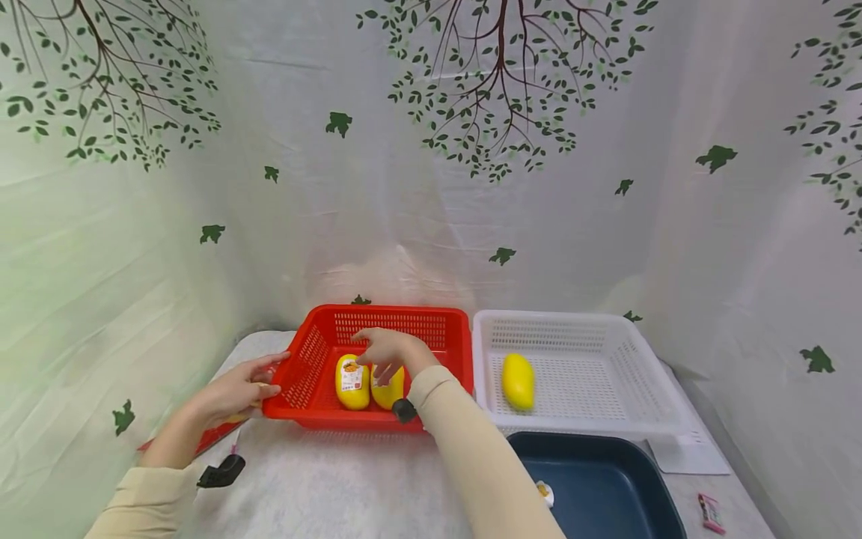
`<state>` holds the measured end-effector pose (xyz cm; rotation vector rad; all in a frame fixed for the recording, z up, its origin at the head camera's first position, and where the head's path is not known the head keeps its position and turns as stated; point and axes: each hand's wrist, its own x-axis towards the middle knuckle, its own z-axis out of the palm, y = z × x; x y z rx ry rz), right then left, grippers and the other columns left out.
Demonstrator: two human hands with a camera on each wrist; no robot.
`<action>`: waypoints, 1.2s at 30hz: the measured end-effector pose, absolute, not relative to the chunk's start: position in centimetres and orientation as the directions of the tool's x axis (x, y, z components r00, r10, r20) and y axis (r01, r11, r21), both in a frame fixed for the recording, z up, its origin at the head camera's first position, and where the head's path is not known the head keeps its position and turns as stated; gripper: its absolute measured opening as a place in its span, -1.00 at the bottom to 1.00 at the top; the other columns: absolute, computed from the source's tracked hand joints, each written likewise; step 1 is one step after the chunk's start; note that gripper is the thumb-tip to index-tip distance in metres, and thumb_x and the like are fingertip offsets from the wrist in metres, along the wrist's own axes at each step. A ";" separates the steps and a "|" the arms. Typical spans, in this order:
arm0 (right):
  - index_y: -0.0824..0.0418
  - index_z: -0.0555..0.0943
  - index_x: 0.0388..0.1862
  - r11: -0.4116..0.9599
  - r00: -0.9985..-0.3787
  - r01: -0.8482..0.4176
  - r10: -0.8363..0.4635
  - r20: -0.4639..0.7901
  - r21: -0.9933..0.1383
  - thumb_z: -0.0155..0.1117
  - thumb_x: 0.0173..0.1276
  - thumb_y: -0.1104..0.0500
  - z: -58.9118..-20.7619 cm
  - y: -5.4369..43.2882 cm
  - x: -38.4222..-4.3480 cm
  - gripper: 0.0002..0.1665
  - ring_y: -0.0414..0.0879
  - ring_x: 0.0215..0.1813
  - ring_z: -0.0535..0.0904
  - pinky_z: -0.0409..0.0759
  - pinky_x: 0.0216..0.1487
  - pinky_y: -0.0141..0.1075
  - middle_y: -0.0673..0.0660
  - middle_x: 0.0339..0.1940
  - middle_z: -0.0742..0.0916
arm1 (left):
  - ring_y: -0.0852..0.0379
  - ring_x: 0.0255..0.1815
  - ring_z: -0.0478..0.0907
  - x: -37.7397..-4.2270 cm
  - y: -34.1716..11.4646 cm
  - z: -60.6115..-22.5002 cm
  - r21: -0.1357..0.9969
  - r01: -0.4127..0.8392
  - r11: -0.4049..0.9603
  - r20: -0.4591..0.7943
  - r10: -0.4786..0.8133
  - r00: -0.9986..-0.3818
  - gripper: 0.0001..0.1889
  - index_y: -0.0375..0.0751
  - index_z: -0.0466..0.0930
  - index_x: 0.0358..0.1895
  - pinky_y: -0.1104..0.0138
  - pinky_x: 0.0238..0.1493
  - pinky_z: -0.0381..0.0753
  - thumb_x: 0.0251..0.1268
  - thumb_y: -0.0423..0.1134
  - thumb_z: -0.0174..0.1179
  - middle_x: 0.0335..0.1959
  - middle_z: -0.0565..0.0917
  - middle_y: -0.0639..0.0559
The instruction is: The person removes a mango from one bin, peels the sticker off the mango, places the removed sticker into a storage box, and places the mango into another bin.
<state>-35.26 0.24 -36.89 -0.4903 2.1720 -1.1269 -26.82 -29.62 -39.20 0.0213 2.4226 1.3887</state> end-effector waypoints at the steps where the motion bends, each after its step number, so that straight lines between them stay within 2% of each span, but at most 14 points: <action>1: 0.06 0.37 0.65 0.569 -0.726 -0.044 -0.583 -0.365 -0.821 0.29 0.62 0.20 -36.9 0.0 -35.2 -0.31 0.40 0.20 0.68 0.78 0.21 0.13 0.34 0.48 0.53 | -0.05 -0.09 0.57 -26.8 -29.7 -39.2 0.838 -0.157 0.523 -0.289 0.180 -0.940 -0.19 -0.19 0.00 0.76 0.17 -0.17 0.80 0.56 -0.41 0.16 0.45 0.36 -0.55; 5: 0.06 0.39 0.64 0.594 -0.722 -0.060 -0.581 -0.376 -0.802 0.31 0.60 0.20 -36.7 -0.7 -35.3 -0.31 0.38 0.14 0.73 0.79 0.19 0.09 0.29 0.33 0.60 | -0.05 -0.06 0.55 -26.7 -29.8 -39.1 0.833 -0.159 0.530 -0.287 0.169 -0.943 -0.19 -0.19 0.02 0.75 0.19 -0.19 0.79 0.55 -0.40 0.17 0.37 0.41 -0.50; 8: 0.03 0.40 0.65 0.623 -0.718 -0.054 -0.567 -0.403 -0.780 0.32 0.59 0.17 -36.7 -1.2 -35.4 -0.30 0.29 0.02 0.78 0.81 0.15 0.04 0.25 0.31 0.62 | -0.04 -0.07 0.55 -26.6 -29.9 -39.1 0.828 -0.151 0.540 -0.284 0.173 -0.943 -0.19 -0.21 0.02 0.75 0.18 -0.19 0.80 0.55 -0.40 0.17 0.29 0.44 -0.45; 13: -0.01 0.39 0.66 0.659 -0.708 -0.019 -0.540 -0.455 -0.752 0.33 0.60 0.14 -36.9 -1.8 -35.6 -0.29 0.12 -0.27 0.73 0.83 0.09 -0.02 0.26 0.47 0.54 | -0.04 -0.07 0.58 -26.4 -29.8 -39.1 0.825 -0.158 0.542 -0.288 0.164 -0.943 -0.19 -0.19 0.02 0.75 0.14 -0.15 0.82 0.55 -0.40 0.18 0.30 0.46 -0.45; 16: -0.02 0.37 0.67 0.664 -0.701 0.028 -0.520 -0.489 -0.747 0.33 0.59 0.15 -37.1 -2.1 -35.8 -0.27 0.10 -0.31 0.70 0.83 0.10 -0.04 0.27 0.58 0.45 | -0.06 0.01 0.58 -26.3 -29.7 -39.2 0.830 -0.172 0.531 -0.295 0.156 -0.943 -0.19 -0.16 0.02 0.76 0.15 -0.10 0.82 0.56 -0.39 0.17 0.36 0.46 -0.45; 18: -0.01 0.36 0.68 0.663 -0.695 0.051 -0.513 -0.503 -0.747 0.33 0.60 0.15 -37.1 -2.2 -35.9 -0.26 0.15 -0.26 0.71 0.82 0.12 -0.02 0.28 0.62 0.40 | -0.08 0.04 0.58 -26.3 -29.7 -39.3 0.835 -0.171 0.523 -0.292 0.160 -0.943 -0.19 -0.16 0.01 0.76 0.15 -0.07 0.83 0.57 -0.39 0.17 0.37 0.45 -0.47; 22: -0.01 0.33 0.70 0.635 -0.682 0.095 -0.520 -0.514 -0.767 0.30 0.61 0.18 -37.2 -2.4 -36.0 -0.26 0.31 0.04 0.75 0.78 0.22 0.07 0.30 0.66 0.36 | -0.11 0.08 0.57 -26.3 -29.7 -39.4 0.841 -0.176 0.511 -0.293 0.158 -0.943 -0.19 -0.13 0.01 0.76 0.14 -0.05 0.84 0.56 -0.40 0.17 0.39 0.44 -0.48; 26: -0.07 0.33 0.71 0.610 -0.660 0.166 -0.515 -0.547 -0.774 0.27 0.62 0.19 -37.3 -2.7 -36.1 -0.25 0.28 0.30 0.60 0.73 0.29 0.13 0.27 0.70 0.33 | -0.12 0.13 0.56 -26.4 -29.7 -39.4 0.842 -0.194 0.504 -0.305 0.146 -0.941 -0.18 -0.09 0.01 0.77 0.14 -0.03 0.84 0.56 -0.39 0.18 0.41 0.43 -0.47; 29: -0.09 0.31 0.72 0.597 -0.634 0.219 -0.514 -0.577 -0.772 0.23 0.64 0.21 -37.4 -3.0 -36.2 -0.25 0.23 0.37 0.47 0.69 0.35 0.16 0.26 0.71 0.30 | -0.13 0.13 0.57 -26.5 -29.7 -39.5 0.847 -0.207 0.489 -0.311 0.142 -0.940 -0.18 -0.07 0.02 0.77 0.12 -0.02 0.84 0.56 -0.40 0.17 0.43 0.43 -0.47; 36: -0.09 0.33 0.71 0.589 -0.598 0.269 -0.518 -0.612 -0.762 0.22 0.61 0.28 -37.3 -3.6 -36.2 -0.23 0.27 0.32 0.48 0.64 0.40 0.20 0.32 0.64 0.36 | -0.15 0.13 0.59 -26.8 -29.6 -39.8 0.861 -0.229 0.454 -0.321 0.136 -0.937 -0.19 -0.07 0.02 0.77 0.10 -0.07 0.86 0.57 -0.43 0.15 0.43 0.42 -0.48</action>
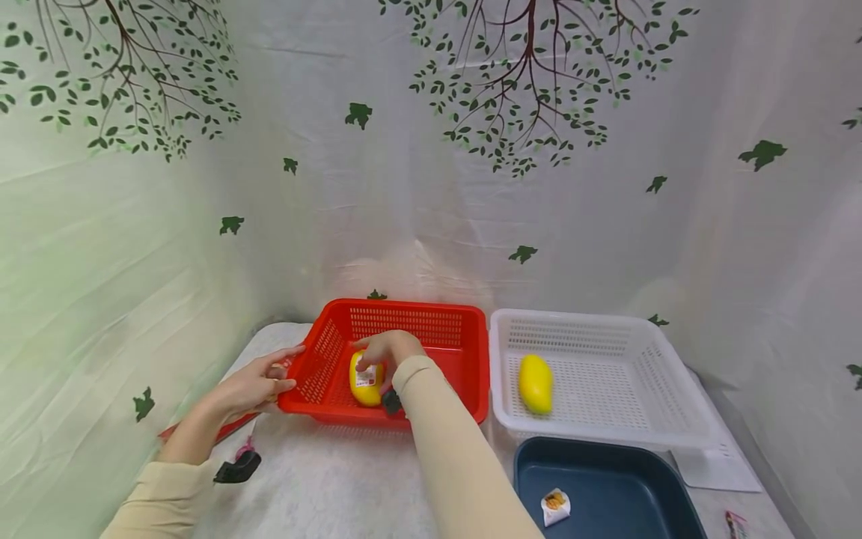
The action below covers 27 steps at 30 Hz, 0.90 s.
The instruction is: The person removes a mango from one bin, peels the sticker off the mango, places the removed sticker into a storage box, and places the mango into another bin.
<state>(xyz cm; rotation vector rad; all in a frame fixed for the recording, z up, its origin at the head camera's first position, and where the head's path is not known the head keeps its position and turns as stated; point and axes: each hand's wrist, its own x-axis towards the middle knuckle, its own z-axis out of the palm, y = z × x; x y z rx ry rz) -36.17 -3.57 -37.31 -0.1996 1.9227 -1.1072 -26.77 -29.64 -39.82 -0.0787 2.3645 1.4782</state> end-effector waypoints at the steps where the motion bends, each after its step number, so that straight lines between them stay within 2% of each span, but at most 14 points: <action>1: -0.09 0.35 0.70 0.592 -0.597 0.274 -0.513 -0.617 -0.758 0.24 0.61 0.28 -37.3 -3.6 -36.2 -0.23 0.26 0.30 0.49 0.65 0.40 0.19 0.31 0.62 0.37 | -0.14 0.12 0.59 -26.8 -29.6 -39.8 0.862 -0.229 0.452 -0.321 0.136 -0.937 -0.19 -0.07 0.02 0.76 0.10 -0.08 0.86 0.57 -0.43 0.15 0.41 0.43 -0.48; 6: -0.10 0.44 0.64 0.609 -0.595 0.289 -0.491 -0.637 -0.739 0.28 0.56 0.31 -37.7 -3.7 -36.5 -0.26 0.24 0.21 0.54 0.68 0.39 0.14 0.26 0.56 0.43 | -0.15 0.13 0.58 -26.8 -29.5 -39.8 0.865 -0.230 0.446 -0.317 0.130 -0.940 -0.19 -0.05 0.03 0.76 0.11 -0.06 0.86 0.57 -0.43 0.16 0.37 0.44 -0.46; 13: -0.08 0.42 0.66 0.623 -0.598 0.279 -0.483 -0.640 -0.731 0.30 0.50 0.37 -38.0 -3.7 -36.4 -0.19 0.24 0.18 0.55 0.72 0.34 0.10 0.27 0.56 0.42 | -0.15 0.11 0.59 -26.5 -29.3 -39.7 0.854 -0.237 0.463 -0.318 0.105 -0.942 -0.20 -0.09 0.04 0.76 0.13 -0.06 0.86 0.57 -0.42 0.17 0.32 0.45 -0.44; 27: -0.11 0.47 0.62 0.658 -0.638 0.201 -0.474 -0.606 -0.726 0.35 0.51 0.30 -37.7 -3.4 -36.0 -0.25 0.20 0.03 0.67 0.75 0.30 0.04 0.25 0.38 0.51 | -0.15 0.11 0.60 -26.5 -29.4 -39.9 0.858 -0.232 0.458 -0.314 0.111 -0.943 -0.21 -0.11 0.02 0.76 0.13 -0.06 0.86 0.58 -0.42 0.15 0.33 0.45 -0.45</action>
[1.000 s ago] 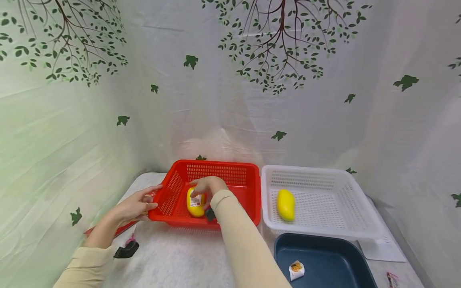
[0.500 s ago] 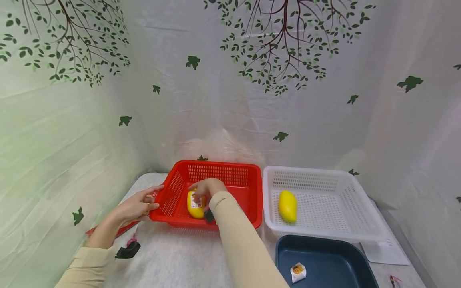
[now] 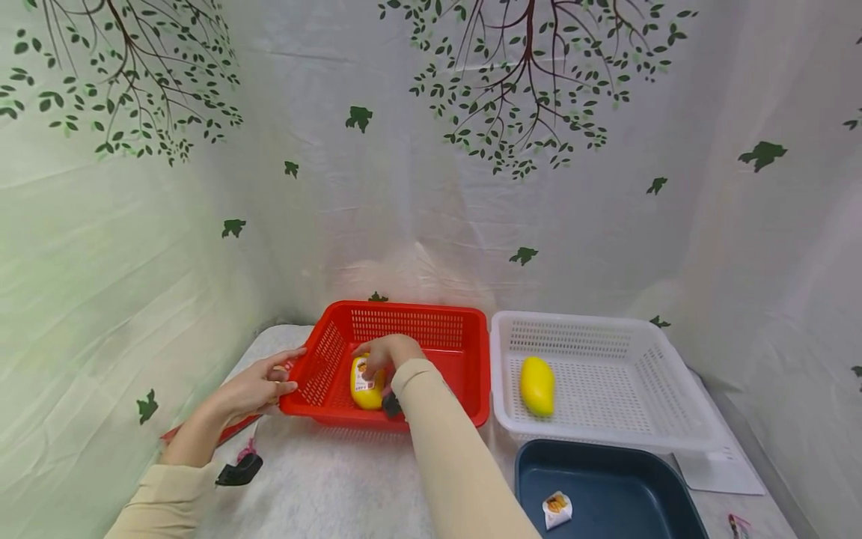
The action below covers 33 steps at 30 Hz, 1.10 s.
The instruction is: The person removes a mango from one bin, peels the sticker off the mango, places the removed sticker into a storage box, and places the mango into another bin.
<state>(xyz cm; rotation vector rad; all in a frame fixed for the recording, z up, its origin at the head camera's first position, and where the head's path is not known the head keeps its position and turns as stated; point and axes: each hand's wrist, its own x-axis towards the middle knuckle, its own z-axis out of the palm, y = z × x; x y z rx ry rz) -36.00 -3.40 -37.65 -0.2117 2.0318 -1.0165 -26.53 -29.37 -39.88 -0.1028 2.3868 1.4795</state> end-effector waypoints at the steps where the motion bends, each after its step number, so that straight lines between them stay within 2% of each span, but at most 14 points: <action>1: -0.11 0.48 0.61 0.656 -0.643 0.197 -0.474 -0.602 -0.728 0.35 0.52 0.30 -37.6 -3.3 -36.0 -0.25 0.20 0.02 0.67 0.75 0.30 0.03 0.25 0.37 0.51 | -0.15 0.12 0.60 -26.5 -29.4 -39.9 0.859 -0.230 0.457 -0.313 0.114 -0.943 -0.21 -0.11 0.02 0.76 0.13 -0.06 0.86 0.58 -0.42 0.15 0.33 0.45 -0.45; 9: -0.13 0.47 0.61 0.655 -0.654 0.148 -0.497 -0.571 -0.741 0.34 0.54 0.30 -37.1 -2.5 -36.1 -0.26 0.21 0.01 0.67 0.73 0.32 0.08 0.28 0.45 0.47 | -0.17 0.15 0.61 -26.1 -29.2 -39.5 0.866 -0.224 0.448 -0.308 0.123 -0.943 -0.21 -0.09 0.04 0.76 0.12 -0.01 0.86 0.58 -0.43 0.14 0.40 0.44 -0.47; 15: -0.14 0.45 0.63 0.676 -0.670 0.072 -0.512 -0.537 -0.734 0.36 0.55 0.24 -36.5 -1.6 -36.1 -0.26 0.17 -0.10 0.73 0.77 0.25 0.07 0.27 0.41 0.52 | -0.18 0.21 0.59 -25.8 -28.9 -39.3 0.873 -0.231 0.429 -0.309 0.120 -0.944 -0.20 -0.04 0.04 0.76 0.11 0.07 0.85 0.58 -0.42 0.16 0.48 0.38 -0.45; 18: -0.15 0.42 0.65 0.677 -0.674 0.041 -0.524 -0.520 -0.735 0.34 0.56 0.22 -36.0 -1.1 -36.0 -0.26 0.16 -0.13 0.73 0.76 0.26 0.08 0.27 0.44 0.50 | -0.17 0.17 0.59 -25.7 -28.9 -39.2 0.878 -0.228 0.421 -0.305 0.126 -0.944 -0.20 -0.06 0.03 0.76 0.11 0.04 0.85 0.58 -0.43 0.15 0.46 0.37 -0.46; 24: -0.16 0.43 0.63 0.660 -0.691 0.033 -0.527 -0.494 -0.751 0.38 0.54 0.21 -35.2 -0.1 -35.6 -0.25 0.17 -0.08 0.75 0.77 0.25 0.08 0.25 0.47 0.50 | -0.12 0.07 0.60 -25.8 -29.0 -39.2 0.879 -0.215 0.425 -0.299 0.139 -0.944 -0.23 -0.11 0.03 0.76 0.05 -0.01 0.86 0.60 -0.45 0.10 0.41 0.39 -0.50; 33: -0.11 0.35 0.70 0.633 -0.689 -0.010 -0.565 -0.454 -0.774 0.35 0.57 0.20 -34.5 1.3 -35.1 -0.21 0.25 0.05 0.74 0.80 0.21 0.04 0.24 0.49 0.49 | -0.19 0.17 0.60 -25.8 -28.9 -39.5 0.875 -0.210 0.436 -0.288 0.122 -0.950 -0.21 -0.12 -0.01 0.77 0.08 0.02 0.85 0.60 -0.42 0.11 0.49 0.33 -0.52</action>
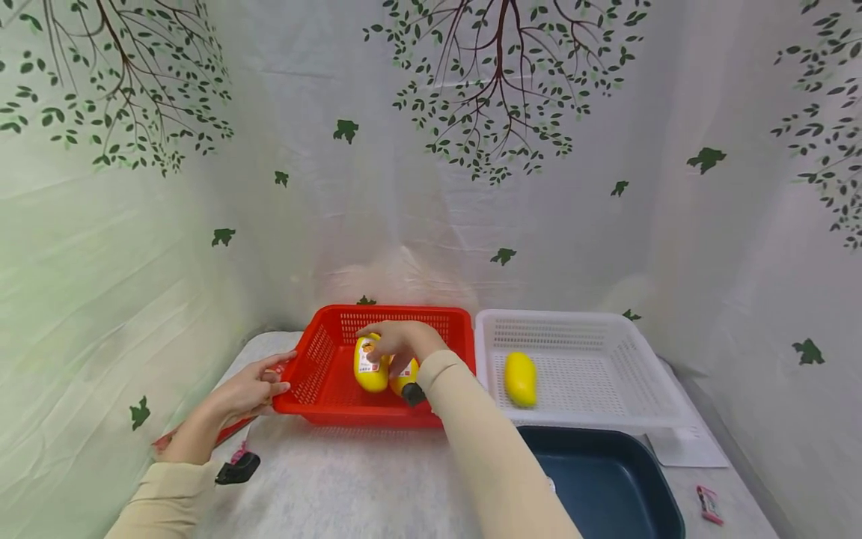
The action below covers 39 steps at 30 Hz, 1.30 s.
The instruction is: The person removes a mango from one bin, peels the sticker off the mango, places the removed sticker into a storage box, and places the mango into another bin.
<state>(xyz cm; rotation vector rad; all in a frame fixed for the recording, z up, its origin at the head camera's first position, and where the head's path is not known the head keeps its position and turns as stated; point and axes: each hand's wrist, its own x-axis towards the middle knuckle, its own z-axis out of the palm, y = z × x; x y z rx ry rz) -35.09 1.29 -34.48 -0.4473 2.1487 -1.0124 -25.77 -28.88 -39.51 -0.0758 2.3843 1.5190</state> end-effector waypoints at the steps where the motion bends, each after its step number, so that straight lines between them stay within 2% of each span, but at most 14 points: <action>1: -0.11 0.36 0.69 0.628 -0.692 -0.016 -0.568 -0.445 -0.778 0.35 0.57 0.21 -34.4 1.4 -35.0 -0.21 0.26 0.07 0.74 0.80 0.19 0.03 0.24 0.48 0.49 | -0.19 0.18 0.59 -25.7 -28.9 -39.6 0.874 -0.211 0.437 -0.287 0.116 -0.951 -0.21 -0.11 -0.01 0.77 0.08 0.04 0.85 0.60 -0.41 0.12 0.50 0.33 -0.51; 9: -0.14 0.39 0.67 0.606 -0.698 -0.068 -0.597 -0.396 -0.793 0.37 0.55 0.21 -33.7 2.5 -34.2 -0.22 0.27 0.13 0.73 0.79 0.20 0.10 0.24 0.44 0.54 | -0.22 0.23 0.58 -25.6 -28.8 -39.7 0.871 -0.216 0.442 -0.285 0.096 -0.954 -0.21 -0.07 0.03 0.77 0.09 0.05 0.85 0.59 -0.38 0.14 0.54 0.33 -0.50; 12: -0.16 0.39 0.66 0.609 -0.699 -0.080 -0.599 -0.391 -0.789 0.38 0.55 0.19 -33.6 2.9 -33.9 -0.22 0.28 0.14 0.73 0.81 0.17 0.06 0.22 0.40 0.56 | -0.23 0.24 0.58 -25.5 -28.9 -39.7 0.870 -0.218 0.441 -0.287 0.095 -0.953 -0.21 -0.06 0.03 0.77 0.08 0.07 0.84 0.59 -0.37 0.14 0.54 0.33 -0.48; 21: -0.16 0.34 0.69 0.604 -0.693 -0.148 -0.628 -0.353 -0.783 0.36 0.58 0.18 -33.1 4.2 -32.9 -0.20 0.41 0.21 0.69 0.85 0.02 -0.06 0.21 0.26 0.61 | -0.08 0.03 0.63 -25.6 -29.1 -39.6 0.871 -0.220 0.439 -0.290 0.099 -0.952 -0.21 -0.08 0.01 0.77 0.16 0.01 0.85 0.61 -0.35 0.15 0.53 0.36 -0.49; 25: -0.16 0.34 0.69 0.603 -0.693 -0.186 -0.641 -0.331 -0.776 0.37 0.57 0.18 -33.3 4.8 -32.3 -0.21 0.38 0.17 0.72 0.86 -0.04 -0.08 0.20 0.28 0.62 | -0.06 -0.01 0.63 -25.5 -29.1 -39.7 0.872 -0.226 0.434 -0.294 0.094 -0.951 -0.22 -0.08 0.01 0.76 0.16 0.02 0.84 0.62 -0.35 0.14 0.53 0.36 -0.49; 32: -0.19 0.37 0.66 0.609 -0.710 -0.210 -0.633 -0.308 -0.765 0.40 0.55 0.09 -33.5 5.9 -31.0 -0.22 0.28 0.13 0.75 0.86 0.00 -0.04 0.18 0.35 0.59 | -0.07 0.00 0.65 -25.4 -28.9 -39.7 0.870 -0.233 0.434 -0.296 0.081 -0.952 -0.24 -0.06 0.03 0.76 0.11 0.07 0.83 0.63 -0.34 0.14 0.52 0.37 -0.49; 36: -0.19 0.37 0.66 0.586 -0.702 -0.220 -0.650 -0.290 -0.780 0.40 0.55 0.09 -33.7 6.5 -30.2 -0.23 0.16 0.04 0.76 0.85 -0.04 -0.09 0.15 0.33 0.61 | -0.06 0.01 0.66 -25.4 -28.9 -39.6 0.874 -0.232 0.428 -0.296 0.089 -0.951 -0.24 -0.10 0.02 0.76 0.09 0.07 0.84 0.64 -0.37 0.11 0.52 0.36 -0.52; 39: -0.21 0.37 0.65 0.568 -0.695 -0.233 -0.665 -0.274 -0.790 0.40 0.55 0.08 -33.9 6.9 -29.6 -0.23 0.18 0.04 0.75 0.85 -0.06 -0.10 0.13 0.31 0.62 | -0.06 0.00 0.65 -25.5 -28.9 -39.6 0.877 -0.233 0.420 -0.297 0.093 -0.950 -0.25 -0.12 0.01 0.76 0.08 0.07 0.84 0.64 -0.39 0.09 0.53 0.34 -0.53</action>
